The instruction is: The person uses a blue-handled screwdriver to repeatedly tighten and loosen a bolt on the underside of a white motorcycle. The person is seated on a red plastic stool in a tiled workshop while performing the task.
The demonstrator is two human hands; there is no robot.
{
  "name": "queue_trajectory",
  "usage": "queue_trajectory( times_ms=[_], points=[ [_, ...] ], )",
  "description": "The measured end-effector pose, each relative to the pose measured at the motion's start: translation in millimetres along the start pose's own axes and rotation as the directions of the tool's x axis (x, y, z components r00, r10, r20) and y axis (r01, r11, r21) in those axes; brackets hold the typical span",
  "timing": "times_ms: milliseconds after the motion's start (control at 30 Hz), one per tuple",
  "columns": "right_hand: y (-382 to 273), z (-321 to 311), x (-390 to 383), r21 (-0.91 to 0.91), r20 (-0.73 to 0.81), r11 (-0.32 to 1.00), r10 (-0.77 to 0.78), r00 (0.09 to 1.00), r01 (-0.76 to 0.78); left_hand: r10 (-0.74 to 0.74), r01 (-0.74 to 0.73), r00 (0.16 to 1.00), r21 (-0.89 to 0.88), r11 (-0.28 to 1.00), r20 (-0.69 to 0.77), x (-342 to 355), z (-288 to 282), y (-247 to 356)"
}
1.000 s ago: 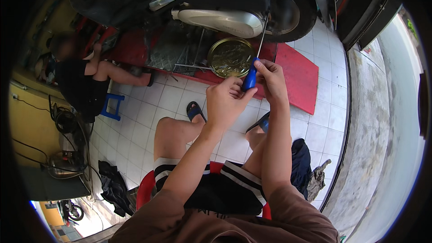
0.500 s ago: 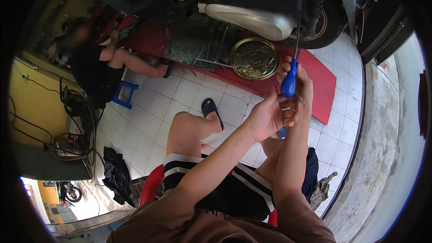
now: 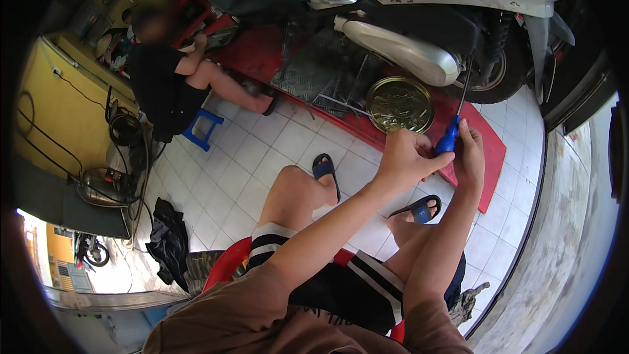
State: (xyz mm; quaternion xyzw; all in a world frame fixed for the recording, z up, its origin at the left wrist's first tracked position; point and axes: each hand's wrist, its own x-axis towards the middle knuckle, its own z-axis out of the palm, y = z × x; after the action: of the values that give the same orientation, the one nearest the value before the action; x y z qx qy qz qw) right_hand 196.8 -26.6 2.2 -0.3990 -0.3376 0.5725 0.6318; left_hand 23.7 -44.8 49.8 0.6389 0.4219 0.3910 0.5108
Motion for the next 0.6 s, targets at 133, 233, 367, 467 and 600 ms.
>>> queue_trajectory(
  times_ms=[133,233,367,467,600],
  points=[
    [0.9,3.6,3.0,-0.122,-0.006,0.992,0.016,1.000,-0.017,0.342,-0.274,0.938,0.501,0.821,-0.047,-6.3,4.2,8.5],
    [-4.8,10.6,-1.1,0.037,0.048,0.996,0.076,0.996,-0.077,0.328,-0.264,0.941,0.426,0.865,-0.083,-9.1,7.2,-0.3],
    [2.7,6.8,3.5,0.245,0.188,0.963,0.066,0.980,-0.111,0.096,-0.104,0.994,0.217,0.971,0.045,-15.9,15.1,-17.3],
    [5.4,2.9,4.7,0.353,0.271,0.924,0.047,0.962,-0.145,-0.028,0.041,0.996,-0.151,0.988,0.087,-19.2,25.8,-29.8],
    [5.7,5.7,5.8,0.396,0.294,0.909,0.010,0.956,-0.131,-0.053,0.053,0.999,-0.304,0.951,0.009,-20.5,31.0,-21.9]
  ],
)
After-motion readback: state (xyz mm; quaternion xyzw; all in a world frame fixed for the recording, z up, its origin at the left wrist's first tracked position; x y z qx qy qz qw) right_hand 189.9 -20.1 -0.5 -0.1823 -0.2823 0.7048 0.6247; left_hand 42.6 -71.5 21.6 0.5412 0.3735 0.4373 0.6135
